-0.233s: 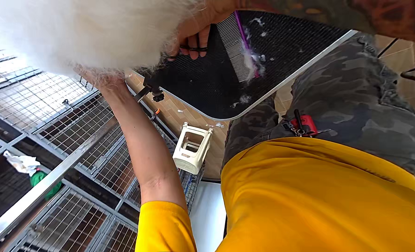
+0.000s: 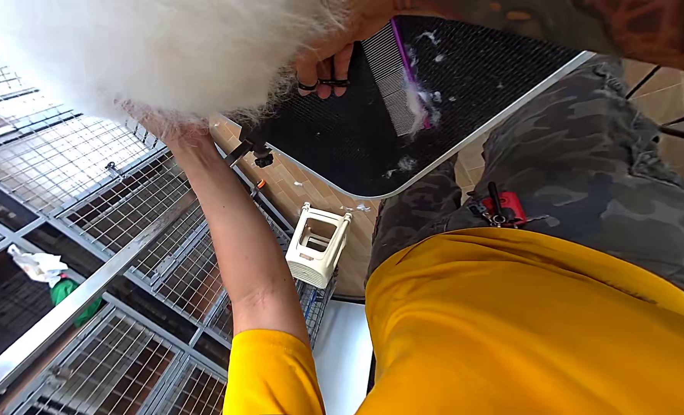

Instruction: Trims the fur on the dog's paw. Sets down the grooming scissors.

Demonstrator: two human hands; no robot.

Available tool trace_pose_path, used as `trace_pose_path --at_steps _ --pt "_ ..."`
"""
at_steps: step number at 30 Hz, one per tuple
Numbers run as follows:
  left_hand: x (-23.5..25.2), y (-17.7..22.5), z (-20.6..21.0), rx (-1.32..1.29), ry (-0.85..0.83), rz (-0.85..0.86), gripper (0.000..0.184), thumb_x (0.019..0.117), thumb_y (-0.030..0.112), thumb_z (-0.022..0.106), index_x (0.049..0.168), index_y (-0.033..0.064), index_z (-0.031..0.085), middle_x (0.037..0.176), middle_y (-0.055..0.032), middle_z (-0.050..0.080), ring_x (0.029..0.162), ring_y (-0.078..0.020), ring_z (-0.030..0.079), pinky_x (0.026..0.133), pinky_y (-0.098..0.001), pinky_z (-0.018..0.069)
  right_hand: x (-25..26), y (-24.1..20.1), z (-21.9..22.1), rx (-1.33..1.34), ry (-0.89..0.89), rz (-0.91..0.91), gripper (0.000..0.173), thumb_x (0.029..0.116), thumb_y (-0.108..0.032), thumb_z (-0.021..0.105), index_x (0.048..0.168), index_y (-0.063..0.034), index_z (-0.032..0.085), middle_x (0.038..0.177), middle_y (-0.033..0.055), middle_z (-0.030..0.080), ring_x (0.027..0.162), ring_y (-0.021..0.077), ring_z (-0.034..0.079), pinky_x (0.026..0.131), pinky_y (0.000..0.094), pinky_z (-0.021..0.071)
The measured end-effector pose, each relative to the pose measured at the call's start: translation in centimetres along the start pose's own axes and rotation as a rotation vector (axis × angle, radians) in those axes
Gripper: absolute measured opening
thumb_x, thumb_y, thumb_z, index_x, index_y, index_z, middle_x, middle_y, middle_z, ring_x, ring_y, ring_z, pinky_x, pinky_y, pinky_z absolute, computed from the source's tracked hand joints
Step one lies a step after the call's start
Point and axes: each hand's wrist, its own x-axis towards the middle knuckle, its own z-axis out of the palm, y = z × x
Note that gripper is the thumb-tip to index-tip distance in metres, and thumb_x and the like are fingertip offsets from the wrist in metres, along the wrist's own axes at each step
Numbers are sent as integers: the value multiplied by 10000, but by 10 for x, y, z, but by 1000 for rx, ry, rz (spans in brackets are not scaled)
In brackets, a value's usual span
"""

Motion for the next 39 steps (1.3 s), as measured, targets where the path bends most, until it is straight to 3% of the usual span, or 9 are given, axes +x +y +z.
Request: trace_pose_path --at_steps 3,9,14,17,21,26,29,34,39 --pt "-2 0 2 -17 40 -29 718 1013 621 36 1255 78 439 1136 -145 590 1089 -260 596 926 -552 524 120 36 -32 76 -555 -31 276 892 -393 708 830 -124 709 631 4 687 488 103 667 435 340 595" --pt "-4 0 5 49 103 -17 716 1032 592 -4 1300 79 417 1179 -139 572 1118 -250 583 950 -531 516 127 41 -35 112 -534 55 201 911 -318 703 878 -122 728 683 30 714 518 126 689 454 330 598" --pt "11 4 4 -21 30 -23 716 1023 656 120 1338 102 447 1216 -146 602 1157 -285 597 944 -576 526 -4 13 -18 107 -182 -120 279 1016 -234 592 787 -83 646 613 -16 599 544 97 637 545 245 554" --pt "15 8 11 -40 -27 -33 703 1022 650 154 1332 86 437 1209 -187 600 1146 -322 600 934 -621 515 80 47 -50 267 -909 -392 263 1022 -291 549 950 -91 705 712 -10 718 614 88 724 529 304 635" --pt "11 8 18 -70 -63 4 651 1041 621 185 1275 75 450 1135 -174 618 1079 -302 628 896 -580 543 -28 11 -6 -159 59 -120 100 938 -78 696 839 -70 689 680 43 655 556 128 604 529 267 515" --pt "2 12 32 -92 -34 -15 567 1063 538 149 1247 100 460 1103 -145 629 1053 -268 637 886 -543 555 -82 54 23 -433 181 -166 194 770 -147 721 937 -157 623 716 27 574 606 205 561 491 458 445" --pt "1 15 33 -156 -46 -70 531 1042 546 266 1215 105 507 1077 -141 657 1031 -276 655 856 -551 564 -108 82 58 -542 472 -41 226 748 -232 727 884 -102 600 676 106 560 621 341 591 486 552 425" --pt "-5 21 34 -179 -187 -59 471 882 505 677 1147 127 580 1024 -100 708 979 -235 695 840 -494 594 -96 106 75 -742 796 140 626 969 -429 649 1266 81 443 755 287 606 700 540 652 553 650 489" --pt "-12 26 36 -162 -144 -91 430 808 400 758 1097 124 602 983 -96 719 931 -230 707 806 -481 604 -83 110 75 -652 755 198 502 995 -371 565 1147 106 522 799 307 640 768 538 677 596 648 499"
